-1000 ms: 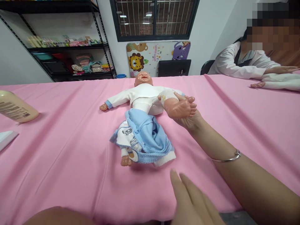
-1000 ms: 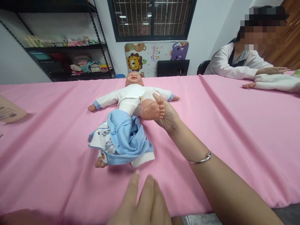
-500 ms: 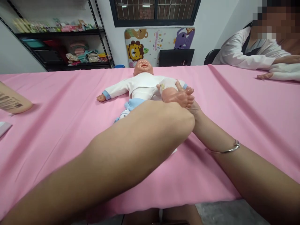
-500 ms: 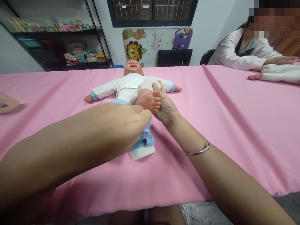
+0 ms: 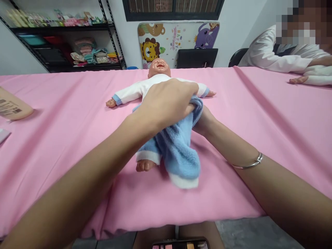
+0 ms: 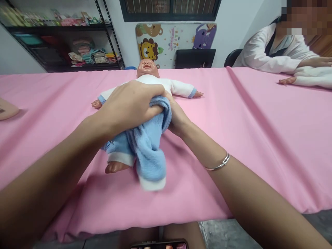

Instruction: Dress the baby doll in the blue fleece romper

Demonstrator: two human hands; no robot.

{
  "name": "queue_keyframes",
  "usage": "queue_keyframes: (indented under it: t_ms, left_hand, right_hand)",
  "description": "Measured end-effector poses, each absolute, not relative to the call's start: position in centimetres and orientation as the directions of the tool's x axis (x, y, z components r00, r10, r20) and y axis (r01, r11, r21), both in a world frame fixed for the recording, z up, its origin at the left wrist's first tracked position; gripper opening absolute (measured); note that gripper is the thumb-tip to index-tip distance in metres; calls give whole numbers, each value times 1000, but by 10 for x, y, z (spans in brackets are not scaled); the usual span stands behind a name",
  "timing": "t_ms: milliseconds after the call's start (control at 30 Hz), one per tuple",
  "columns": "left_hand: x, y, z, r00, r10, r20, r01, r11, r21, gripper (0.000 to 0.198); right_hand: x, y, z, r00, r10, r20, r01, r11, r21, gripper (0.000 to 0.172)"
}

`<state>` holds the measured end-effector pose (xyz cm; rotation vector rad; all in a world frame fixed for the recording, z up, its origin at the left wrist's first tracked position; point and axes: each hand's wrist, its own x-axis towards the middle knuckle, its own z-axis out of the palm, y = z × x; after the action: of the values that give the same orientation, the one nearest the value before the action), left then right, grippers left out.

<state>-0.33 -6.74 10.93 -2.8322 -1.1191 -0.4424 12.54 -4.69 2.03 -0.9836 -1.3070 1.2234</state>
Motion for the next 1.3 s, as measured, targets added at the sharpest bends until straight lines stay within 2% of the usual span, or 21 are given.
queue_keyframes:
  t_ms: [67,133,200,267,367,433,467,533,600,667,733,833,933,1000,1067,1133,1167,1233,1300]
  left_hand:
    - [-6,-52,97,614,717,331,739,-669,79,31]
    - [-11,-37,85,558,749,358,775,-624,99,30]
    - [-16,-25,74,527,764,372,787,-604,125,29]
    - [-20,-16,67,514,778,360,789,-594,157,28]
    - [-23,-11,67,558,778,290,759,-619,201,31]
    - [-23,-12,73,627,750,208,719,-661,214,41]
    - [-23,-13,76,661,734,157,703,-678,214,47]
    - [-23,-15,81,716,696,53,675,-709,203,57]
    - [-22,-16,82,756,655,0,644,-743,184,53]
    - [-21,-15,77,775,631,40,620,-770,149,40]
    - [-20,-14,70,748,648,143,643,-761,85,31]
    - [-20,-13,62,678,665,313,715,-696,-68,32]
    - [-24,-14,66,635,684,359,762,-631,-145,36]
    - [-32,-13,73,593,762,258,799,-596,-77,41]
    - [-43,-11,81,582,812,38,812,-583,23,63]
    - [-56,-6,86,591,791,-158,807,-583,98,84]
    - [-62,-3,87,595,777,-204,803,-581,128,86]
    - [-71,4,85,585,794,-164,809,-559,181,71]
    - [-76,11,78,562,826,-30,808,-541,232,48]
  right_hand:
    - [127,-46,17,-72,993,90,-248,69,-966,44]
    - [130,-47,15,-80,996,36,-290,11,-957,38]
    - [135,-47,12,-160,986,36,-182,6,-983,42]
    - [142,-44,10,-220,973,71,-11,71,-997,42]
    - [151,-37,5,-80,964,255,134,264,-955,28]
    - [155,-32,2,56,928,367,124,359,-925,20]
    - [156,-31,1,96,923,373,93,364,-927,16]
    - [156,-28,0,138,940,313,46,310,-950,9]
    - [156,-27,-1,176,949,262,72,253,-965,12]
    - [155,-25,-2,211,945,249,112,230,-967,16]
    - [154,-24,-4,218,950,223,94,207,-974,17]
    - [151,-25,-7,179,976,126,64,116,-991,18]
    - [148,-28,-9,144,988,47,31,43,-999,14]
    - [147,-26,-10,194,981,8,-64,20,-998,11]
    - [148,-23,-11,305,951,-54,-180,2,-984,8]
    - [151,-18,-12,406,902,-148,-282,-31,-959,9]
    - [152,-16,-12,431,883,-189,-315,-49,-948,8]
    - [154,-15,-11,448,876,-180,-293,-47,-955,7]
    - [155,-17,-9,428,904,0,-130,62,-990,14]
